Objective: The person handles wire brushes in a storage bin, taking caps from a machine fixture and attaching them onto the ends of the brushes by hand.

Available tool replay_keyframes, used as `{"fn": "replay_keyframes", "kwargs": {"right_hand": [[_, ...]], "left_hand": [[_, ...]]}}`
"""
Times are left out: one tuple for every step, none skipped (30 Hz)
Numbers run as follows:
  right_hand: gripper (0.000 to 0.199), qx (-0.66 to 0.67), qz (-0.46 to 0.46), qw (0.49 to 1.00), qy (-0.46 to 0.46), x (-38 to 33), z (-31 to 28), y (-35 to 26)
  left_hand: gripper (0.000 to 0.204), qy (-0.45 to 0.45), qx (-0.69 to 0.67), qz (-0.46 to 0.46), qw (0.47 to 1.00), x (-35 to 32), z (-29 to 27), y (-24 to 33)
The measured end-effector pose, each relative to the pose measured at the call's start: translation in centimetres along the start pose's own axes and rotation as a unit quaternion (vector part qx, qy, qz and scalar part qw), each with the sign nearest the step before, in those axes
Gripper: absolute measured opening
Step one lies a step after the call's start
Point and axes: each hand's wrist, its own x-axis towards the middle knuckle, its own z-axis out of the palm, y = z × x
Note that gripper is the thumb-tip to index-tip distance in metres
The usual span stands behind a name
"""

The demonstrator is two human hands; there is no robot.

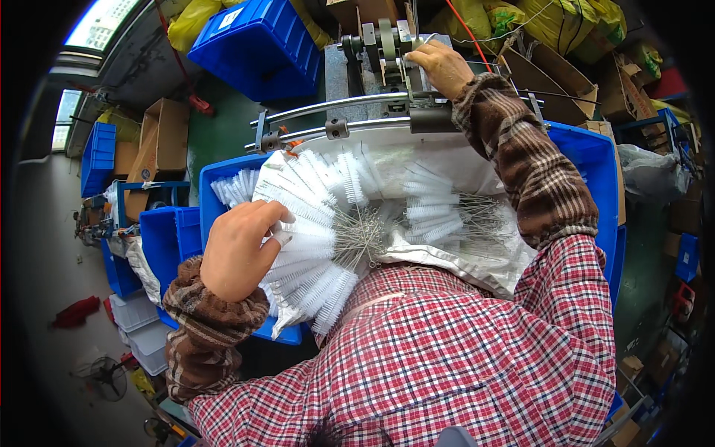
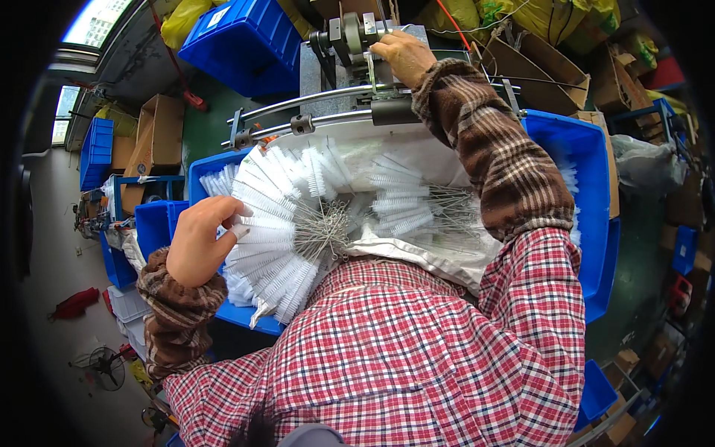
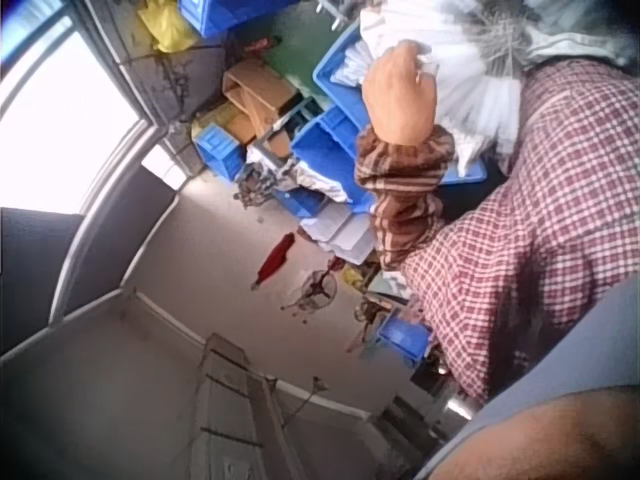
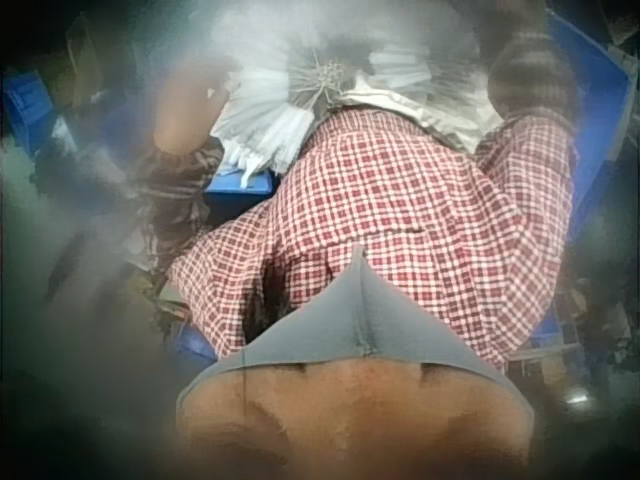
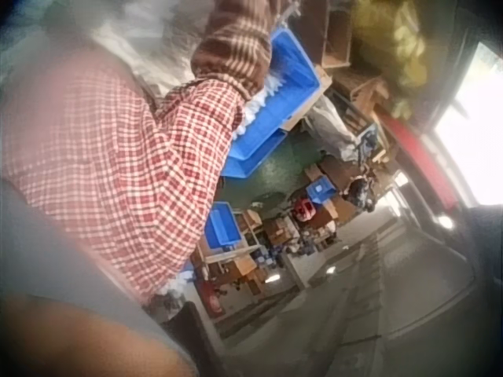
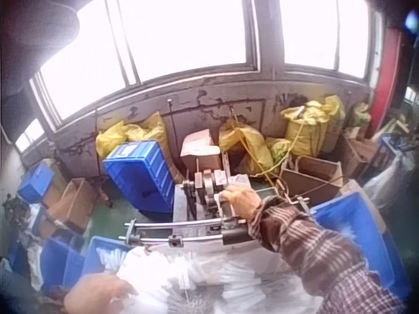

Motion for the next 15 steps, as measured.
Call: {"fn": "replay_keyframes", "kwargs": {"right_hand": [[0.027, 0.006, -0.008, 0.999, 0.03, -0.6, -0.5, 0.0], [0.032, 0.011, -0.016, 0.998, 0.06, -1.3, -1.1, 0.0], [0.035, -0.029, 0.011, 0.998, 0.057, -1.8, -2.5, -1.0], [0.04, -0.099, 0.033, 0.993, 0.059, -2.9, -3.4, -0.9], [0.042, -0.139, 0.08, 0.986, 0.039, -3.7, -3.8, -1.2], [0.044, -0.18, 0.131, 0.975, 0.019, -4.4, -4.2, -1.3], [0.044, -0.183, 0.132, 0.974, 0.018, -4.7, -4.2, -1.2], [0.043, -0.178, 0.136, 0.974, 0.018, -5.0, -4.0, -1.0], [0.042, -0.173, 0.139, 0.975, 0.02, -5.1, -3.8, -0.8], [0.042, -0.175, 0.14, 0.974, 0.021, -5.2, -3.5, -0.8], [0.039, -0.157, 0.147, 0.976, 0.027, -5.2, -3.2, -0.9], [0.036, -0.137, 0.153, 0.978, 0.033, -4.9, -3.0, -1.2], [0.032, -0.124, 0.15, 0.98, 0.046, -4.6, -2.8, -1.6], [0.032, -0.123, 0.148, 0.98, 0.046, -4.1, -2.5, -2.2], [0.03, -0.127, 0.146, 0.98, 0.048, -3.6, -2.2, -2.8]], "left_hand": [[0.014, 0.004, -0.008, -0.004, 1.0, -0.1, 0.1, -0.2], [0.014, 0.004, -0.009, -0.004, 1.0, -0.2, 0.2, -0.4], [0.013, 0.013, -0.015, -0.002, 1.0, -0.6, 0.1, -0.6], [0.013, 0.021, -0.023, 0.005, 1.0, -0.6, 0.3, -0.6], [0.013, 0.022, -0.025, 0.005, 0.999, -0.6, 0.1, -0.5], [0.013, 0.025, -0.028, 0.01, 0.999, -0.5, -0.4, -0.2], [0.013, 0.029, -0.031, 0.014, 0.999, -0.4, -0.9, 0.1], [0.013, 0.029, -0.033, 0.016, 0.999, -0.5, -1.5, 0.3], [0.013, 0.028, -0.029, 0.018, 0.999, -0.5, -2.1, 0.5], [0.013, 0.028, -0.026, 0.019, 0.999, -0.6, -2.7, 0.7], [0.015, 0.035, -0.028, 0.029, 0.999, -0.8, -3.1, 0.9], [0.015, 0.036, -0.028, 0.028, 0.999, -1.1, -3.5, 1.1], [0.015, 0.046, -0.028, 0.03, 0.998, -1.3, -3.9, 1.4], [0.016, 0.055, -0.028, 0.033, 0.998, -1.6, -4.1, 1.5], [0.016, 0.063, -0.029, 0.041, 0.997, -1.7, -4.2, 1.4]]}}
